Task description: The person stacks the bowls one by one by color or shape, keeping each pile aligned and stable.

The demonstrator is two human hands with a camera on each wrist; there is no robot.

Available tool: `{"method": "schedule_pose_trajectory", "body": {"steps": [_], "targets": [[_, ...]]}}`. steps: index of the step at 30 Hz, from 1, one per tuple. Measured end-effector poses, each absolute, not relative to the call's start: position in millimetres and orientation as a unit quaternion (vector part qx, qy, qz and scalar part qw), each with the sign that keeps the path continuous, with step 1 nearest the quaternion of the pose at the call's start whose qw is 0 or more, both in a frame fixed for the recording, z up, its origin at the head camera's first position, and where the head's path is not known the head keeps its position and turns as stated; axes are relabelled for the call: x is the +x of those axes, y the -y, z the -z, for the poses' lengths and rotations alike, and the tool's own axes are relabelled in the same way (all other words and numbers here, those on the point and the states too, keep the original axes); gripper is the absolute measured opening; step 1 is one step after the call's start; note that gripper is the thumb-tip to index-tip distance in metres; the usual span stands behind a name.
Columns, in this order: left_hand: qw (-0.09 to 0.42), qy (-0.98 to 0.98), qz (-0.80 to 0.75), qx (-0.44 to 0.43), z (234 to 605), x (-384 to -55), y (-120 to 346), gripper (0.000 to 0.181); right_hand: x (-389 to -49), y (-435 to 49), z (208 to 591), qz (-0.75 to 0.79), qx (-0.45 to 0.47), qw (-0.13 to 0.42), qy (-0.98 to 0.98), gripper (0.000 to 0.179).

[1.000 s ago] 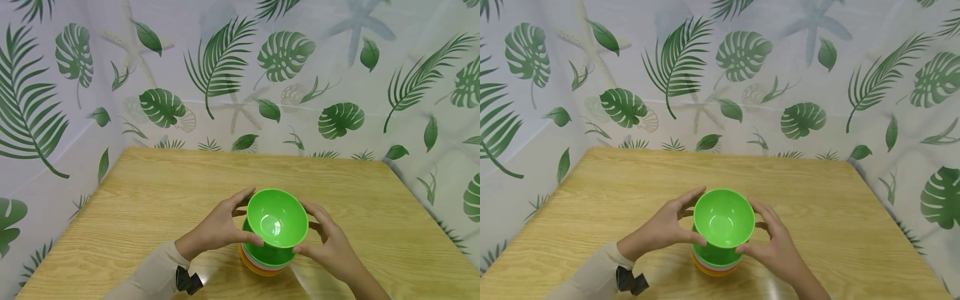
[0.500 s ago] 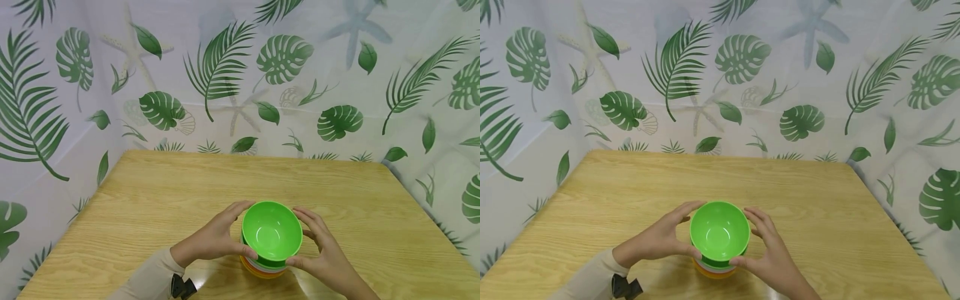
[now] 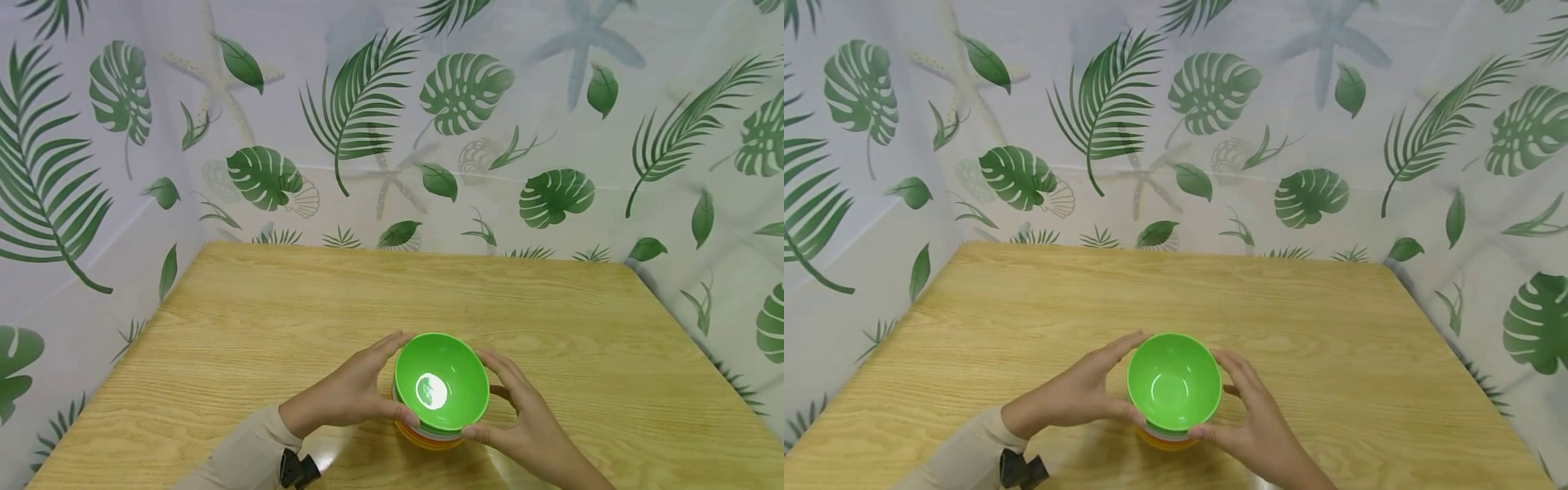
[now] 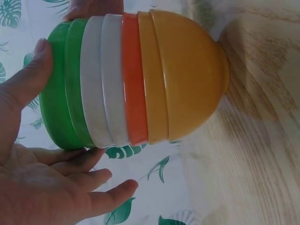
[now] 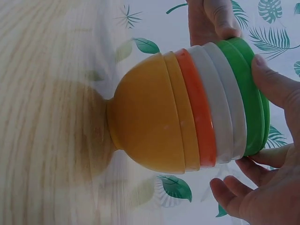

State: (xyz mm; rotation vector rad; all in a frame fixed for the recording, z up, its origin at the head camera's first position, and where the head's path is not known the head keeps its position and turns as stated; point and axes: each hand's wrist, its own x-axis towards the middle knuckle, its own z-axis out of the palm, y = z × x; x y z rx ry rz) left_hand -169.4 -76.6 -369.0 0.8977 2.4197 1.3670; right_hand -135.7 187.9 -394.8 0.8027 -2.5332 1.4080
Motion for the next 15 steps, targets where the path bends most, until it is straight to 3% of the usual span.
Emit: {"method": "schedule_pose_trajectory", "body": {"steps": [15], "targets": [[0.127,-0.827,-0.462,0.294,370.0,-166.6,74.9,0.100,-132.8,-190.4,390.5,-0.495,0.251,0.026,0.832,0.084]]}}
